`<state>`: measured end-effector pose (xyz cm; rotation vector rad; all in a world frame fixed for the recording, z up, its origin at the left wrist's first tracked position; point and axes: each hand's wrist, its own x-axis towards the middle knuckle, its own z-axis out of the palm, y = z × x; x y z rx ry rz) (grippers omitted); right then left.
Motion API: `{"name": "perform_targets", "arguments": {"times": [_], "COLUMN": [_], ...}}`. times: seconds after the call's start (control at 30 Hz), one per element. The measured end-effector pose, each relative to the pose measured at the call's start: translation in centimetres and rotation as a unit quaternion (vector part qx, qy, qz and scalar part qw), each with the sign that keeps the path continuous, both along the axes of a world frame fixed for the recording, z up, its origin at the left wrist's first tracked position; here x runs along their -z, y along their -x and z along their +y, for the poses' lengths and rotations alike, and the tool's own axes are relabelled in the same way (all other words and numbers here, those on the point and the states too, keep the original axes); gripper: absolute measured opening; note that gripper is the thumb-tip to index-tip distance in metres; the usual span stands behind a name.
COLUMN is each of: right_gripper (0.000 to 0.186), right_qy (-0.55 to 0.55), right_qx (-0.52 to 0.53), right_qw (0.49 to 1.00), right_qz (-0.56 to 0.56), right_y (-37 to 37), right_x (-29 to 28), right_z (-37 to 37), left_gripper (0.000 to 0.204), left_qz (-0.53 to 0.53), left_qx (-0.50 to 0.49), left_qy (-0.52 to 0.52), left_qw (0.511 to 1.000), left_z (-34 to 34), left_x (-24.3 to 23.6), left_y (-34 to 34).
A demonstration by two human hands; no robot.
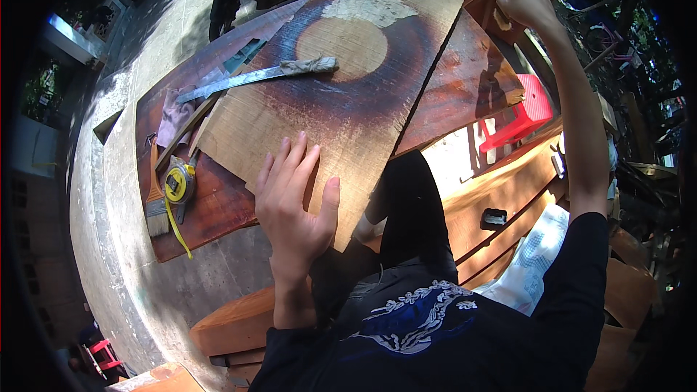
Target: The person scrapes a wooden board with a saw blade, brushes it with a paintbrush, wipes it down with a cloth, and sands the board using sandpaper.
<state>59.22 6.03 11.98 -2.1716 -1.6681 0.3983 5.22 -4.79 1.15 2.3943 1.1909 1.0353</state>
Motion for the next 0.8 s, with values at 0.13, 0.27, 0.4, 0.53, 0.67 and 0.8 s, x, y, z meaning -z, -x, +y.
{"name": "perform_targets", "arguments": {"times": [0.13, 0.27, 0.4, 0.53, 0.67, 0.8], "right_gripper": [0.024, 0.027, 0.03, 0.032, 0.03, 0.035], "right_qy": [0.051, 0.004, -0.03, 0.032, -0.05, -0.136], "right_qx": [-0.032, 0.06, 0.12, 0.077, 0.044, 0.053], "right_qw": [0.995, 0.998, 0.962, 0.996, 0.997, 0.98], "right_qz": [-0.074, 0.011, -0.242, 0.01, 0.031, -0.134], "right_y": [-0.8, -3.2, -2.8, -1.4, -3.9, -2.0], "right_x": [1.0, 1.2, 1.2, 0.6, 1.4, 1.2], "right_z": [2.5, 3.2, 4.2, 2.8, 4.2, 5.4], "left_gripper": [0.044, 0.043, 0.043, 0.043, 0.043, 0.043], "left_qz": [0.001, 0.001, 0.002, 0.005, -0.001, 0.0], "left_qx": [-0.002, 0.0, 0.001, 0.004, 0.003, -0.001], "left_qy": [0.001, -0.001, -0.004, 0.0, -0.006, -0.005], "left_qw": [1.0, 1.0, 1.0, 1.0, 1.0, 1.0], "left_z": [-0.1, 0.0, 0.1, -0.1, 0.1, 0.0], "left_x": [0.0, -0.1, 0.0, 0.0, 0.2, -0.2], "left_y": [0.1, 0.0, 0.1, 0.1, 0.1, 0.0]}}
